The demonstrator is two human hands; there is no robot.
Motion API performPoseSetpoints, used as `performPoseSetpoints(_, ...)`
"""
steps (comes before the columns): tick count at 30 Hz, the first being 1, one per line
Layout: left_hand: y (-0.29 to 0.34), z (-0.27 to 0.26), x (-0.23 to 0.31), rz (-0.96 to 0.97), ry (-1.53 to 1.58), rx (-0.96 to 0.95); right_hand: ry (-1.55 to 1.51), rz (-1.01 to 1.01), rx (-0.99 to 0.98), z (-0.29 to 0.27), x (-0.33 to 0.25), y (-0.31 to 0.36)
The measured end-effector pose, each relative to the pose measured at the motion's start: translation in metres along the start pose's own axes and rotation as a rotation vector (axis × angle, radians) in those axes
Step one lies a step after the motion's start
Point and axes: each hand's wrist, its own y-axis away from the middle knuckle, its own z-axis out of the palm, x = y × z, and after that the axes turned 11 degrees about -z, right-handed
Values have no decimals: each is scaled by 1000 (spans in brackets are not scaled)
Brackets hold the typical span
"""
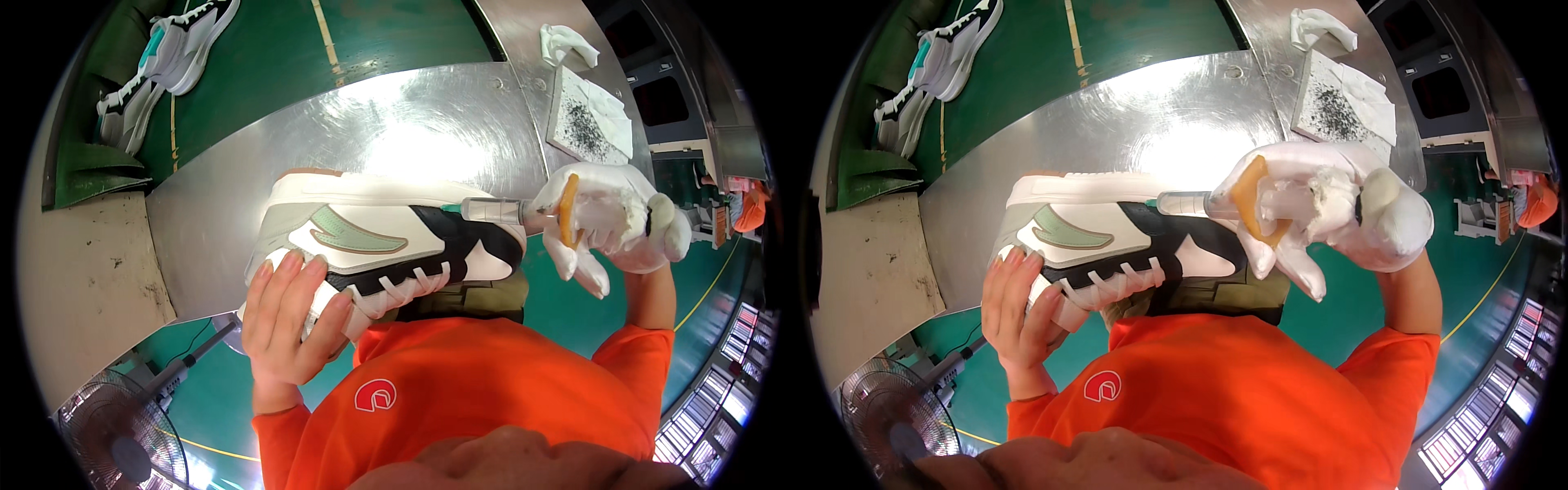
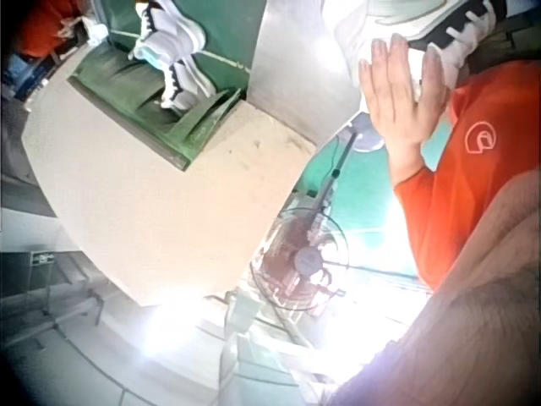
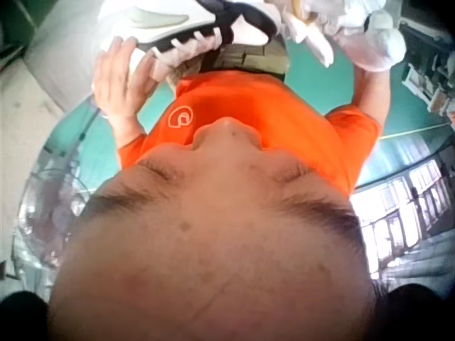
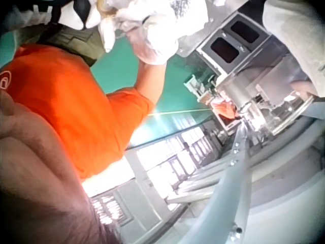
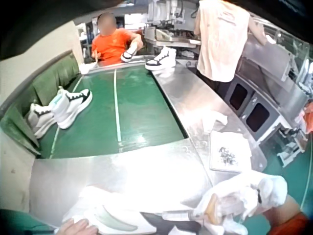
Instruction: The person applies glue to the sole and upper edges of a white and black high-top sneaker using a syringe. They rotate the shoe to access different areas, including the heel and toe, and place the shoe on a metal table after treatment. The process is repeated for multiple sneakers in a factory setting.
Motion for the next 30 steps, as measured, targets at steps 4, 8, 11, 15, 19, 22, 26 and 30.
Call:
performPoseSetpoints(4,-7,0,7,12,-31,-11,-87,-57,24,-12,1,22)
performPoseSetpoints(8,-7,4,15,10,-92,21,-213,-130,52,-31,22,35)
performPoseSetpoints(11,-11,5,20,11,-132,15,-304,-198,27,-49,38,46)
performPoseSetpoints(15,-23,2,24,-3,-125,-44,-435,-321,26,-63,59,56)
performPoseSetpoints(19,-38,-2,25,42,-143,-105,-546,-420,53,-72,82,64)
performPoseSetpoints(22,-53,-4,28,40,-107,-148,-594,-476,93,-76,98,70)
performPoseSetpoints(26,-67,-7,28,17,-84,-218,-617,-493,148,-76,106,75)
performPoseSetpoints(30,-84,-9,28,-53,-42,-302,-614,-497,207,-76,112,78)
